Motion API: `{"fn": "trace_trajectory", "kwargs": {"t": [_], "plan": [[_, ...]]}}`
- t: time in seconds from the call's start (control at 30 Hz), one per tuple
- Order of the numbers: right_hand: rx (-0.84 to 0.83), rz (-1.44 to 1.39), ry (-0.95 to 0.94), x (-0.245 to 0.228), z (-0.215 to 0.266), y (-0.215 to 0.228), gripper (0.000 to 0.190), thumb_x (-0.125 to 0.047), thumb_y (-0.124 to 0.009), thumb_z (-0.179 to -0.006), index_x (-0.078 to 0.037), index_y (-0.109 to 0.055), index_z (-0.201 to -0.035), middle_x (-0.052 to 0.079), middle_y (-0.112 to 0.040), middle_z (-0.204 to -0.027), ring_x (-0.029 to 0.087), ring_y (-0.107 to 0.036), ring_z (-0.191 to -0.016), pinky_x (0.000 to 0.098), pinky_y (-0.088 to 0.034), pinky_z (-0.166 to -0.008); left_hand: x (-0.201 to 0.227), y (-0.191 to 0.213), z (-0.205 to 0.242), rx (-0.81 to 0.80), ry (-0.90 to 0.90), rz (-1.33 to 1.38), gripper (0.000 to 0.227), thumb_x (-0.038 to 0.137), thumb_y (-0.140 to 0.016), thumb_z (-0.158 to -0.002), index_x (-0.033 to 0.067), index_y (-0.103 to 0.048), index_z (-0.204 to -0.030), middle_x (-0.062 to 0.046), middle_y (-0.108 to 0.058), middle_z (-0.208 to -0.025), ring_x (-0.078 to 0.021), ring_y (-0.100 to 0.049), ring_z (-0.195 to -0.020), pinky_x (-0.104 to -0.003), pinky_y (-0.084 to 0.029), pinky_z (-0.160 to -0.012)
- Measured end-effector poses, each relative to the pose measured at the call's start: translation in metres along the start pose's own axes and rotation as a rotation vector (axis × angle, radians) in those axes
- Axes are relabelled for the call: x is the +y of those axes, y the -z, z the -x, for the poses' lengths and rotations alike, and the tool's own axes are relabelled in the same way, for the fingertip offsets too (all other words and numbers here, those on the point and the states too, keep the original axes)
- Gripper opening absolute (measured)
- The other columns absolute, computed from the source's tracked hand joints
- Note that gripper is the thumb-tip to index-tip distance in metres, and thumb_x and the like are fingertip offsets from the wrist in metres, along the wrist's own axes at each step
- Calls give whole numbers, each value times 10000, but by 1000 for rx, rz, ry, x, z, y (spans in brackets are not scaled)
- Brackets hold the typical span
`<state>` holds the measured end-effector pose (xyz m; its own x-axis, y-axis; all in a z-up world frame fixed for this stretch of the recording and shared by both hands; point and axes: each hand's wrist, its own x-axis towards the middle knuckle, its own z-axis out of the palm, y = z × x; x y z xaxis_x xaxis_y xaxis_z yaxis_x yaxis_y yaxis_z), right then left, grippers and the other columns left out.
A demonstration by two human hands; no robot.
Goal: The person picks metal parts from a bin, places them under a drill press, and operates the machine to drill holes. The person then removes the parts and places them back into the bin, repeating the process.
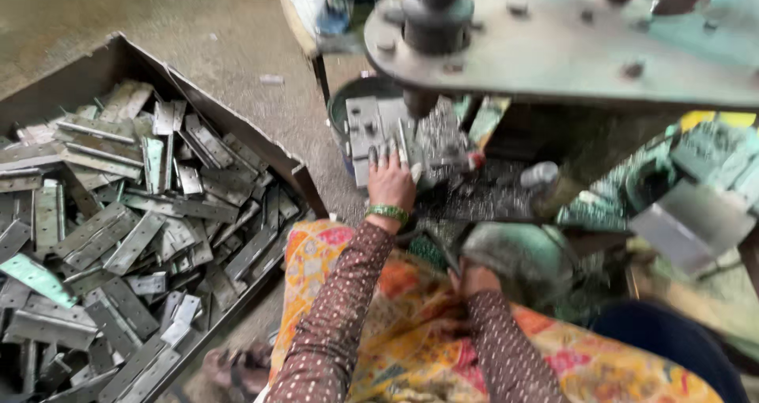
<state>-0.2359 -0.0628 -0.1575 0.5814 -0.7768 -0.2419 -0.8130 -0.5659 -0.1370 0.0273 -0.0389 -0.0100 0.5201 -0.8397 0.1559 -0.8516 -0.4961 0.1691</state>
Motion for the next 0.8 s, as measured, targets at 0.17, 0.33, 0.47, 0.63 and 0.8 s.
{"fn": "trace_trajectory", "kwargs": {"t": [0.17, 0.33, 0.47, 0.63, 0.8], "plan": [[-170, -152, -63, -13, -3, 41, 488, -483, -651, -874, -112, -607, -1188, 124, -744, -887, 290, -742, -779, 440, -600, -741, 7, 4, 10, 98, -64, -67, 318, 160, -497, -961, 27, -662, -1198, -191, -531, -1428, -345, -510, -1313, -517, -370, -1109], [-254, 45, -105, -40, -9, 113, 475, -499, -619, -954, -57, -637, -1127, 104, -755, -902, 228, -738, -734, 366, -612, -671, 4, 3, -14, 68, -84, -220, 311, 195, -480, -945, 80, -665, -1167, -149, -439, -1507, -304, -436, -1384, -512, -311, -1165], [-207, -45, -59, -32, -5, 100, 461, -481, -642, -917, -72, -641, -1130, 111, -761, -873, 232, -723, -686, 373, -598, -627, 2, -5, -35, -51, -26, -106, 321, 199, -459, -991, 86, -659, -1217, -140, -418, -1553, -307, -435, -1398, -511, -315, -1163], [-41, -39, -55, -9, 0, 20, 426, -484, -637, -926, -117, -678, -1138, 132, -758, -917, 256, -746, -753, 387, -610, -712, -3, -7, -29, 106, -56, -79, 329, 197, -462, -979, 79, -670, -1204, -149, -474, -1482, -312, -463, -1353, -547, -314, -1141], [-131, -141, -94, -12, -4, 32, 421, -457, -682, -892, -120, -667, -1145, 160, -735, -942, 299, -709, -803, 444, -559, -751, -3, 9, -10, -11, -19, 11, 278, 155, -478, -999, 78, -699, -1148, -120, -497, -1520, -278, -498, -1348, -540, -326, -1162]]}}
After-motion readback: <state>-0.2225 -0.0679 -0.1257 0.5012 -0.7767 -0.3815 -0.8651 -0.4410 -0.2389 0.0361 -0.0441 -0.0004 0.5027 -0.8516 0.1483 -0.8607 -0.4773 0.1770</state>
